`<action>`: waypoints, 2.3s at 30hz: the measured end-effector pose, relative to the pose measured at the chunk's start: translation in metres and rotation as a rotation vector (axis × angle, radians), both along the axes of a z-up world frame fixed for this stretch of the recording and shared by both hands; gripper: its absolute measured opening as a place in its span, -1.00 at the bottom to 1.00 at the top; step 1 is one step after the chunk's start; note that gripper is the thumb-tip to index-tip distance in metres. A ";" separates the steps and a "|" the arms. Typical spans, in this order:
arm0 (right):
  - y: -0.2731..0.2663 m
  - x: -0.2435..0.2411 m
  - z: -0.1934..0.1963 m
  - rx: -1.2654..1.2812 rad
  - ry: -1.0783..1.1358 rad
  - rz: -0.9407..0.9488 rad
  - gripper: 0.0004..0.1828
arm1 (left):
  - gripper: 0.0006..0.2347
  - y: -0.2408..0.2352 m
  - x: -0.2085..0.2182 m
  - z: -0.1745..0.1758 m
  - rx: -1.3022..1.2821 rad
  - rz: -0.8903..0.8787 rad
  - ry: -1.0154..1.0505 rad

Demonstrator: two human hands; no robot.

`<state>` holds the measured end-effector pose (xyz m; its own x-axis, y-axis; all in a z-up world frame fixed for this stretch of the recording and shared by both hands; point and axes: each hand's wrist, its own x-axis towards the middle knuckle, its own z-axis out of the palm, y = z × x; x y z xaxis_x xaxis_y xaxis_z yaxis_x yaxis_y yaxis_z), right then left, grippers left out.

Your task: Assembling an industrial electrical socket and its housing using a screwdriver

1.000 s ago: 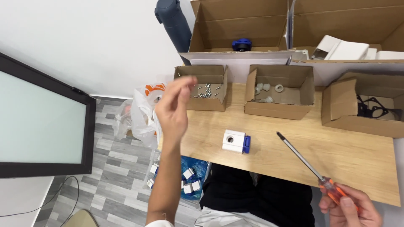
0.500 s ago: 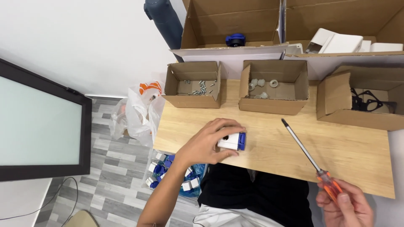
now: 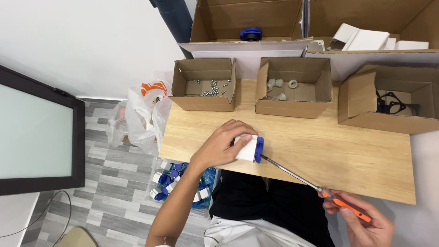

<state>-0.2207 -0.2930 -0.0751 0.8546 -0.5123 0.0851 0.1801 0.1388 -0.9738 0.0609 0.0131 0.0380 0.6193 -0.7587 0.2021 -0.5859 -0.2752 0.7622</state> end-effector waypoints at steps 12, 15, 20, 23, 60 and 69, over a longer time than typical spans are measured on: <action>-0.001 -0.004 0.032 -0.133 0.213 -0.043 -0.60 | -0.46 -0.003 -0.027 -0.015 -0.011 0.028 -0.310; 0.001 -0.003 0.036 -0.143 0.229 -0.027 -0.61 | -0.57 -0.005 -0.027 -0.015 -0.078 0.044 -0.318; -0.002 0.000 0.037 -0.209 0.227 0.028 -0.62 | -0.61 -0.006 -0.025 -0.015 -0.114 0.035 -0.301; -0.007 -0.002 0.029 -0.226 0.197 0.062 -0.64 | -0.61 -0.007 -0.025 -0.017 -0.144 0.034 -0.325; -0.026 0.042 0.086 -0.444 0.381 0.199 -0.49 | -0.62 -0.002 -0.020 -0.027 -0.153 -0.009 -0.236; -0.042 0.037 0.083 -0.611 0.281 0.173 -0.59 | -0.62 -0.003 -0.021 -0.024 -0.176 -0.006 -0.246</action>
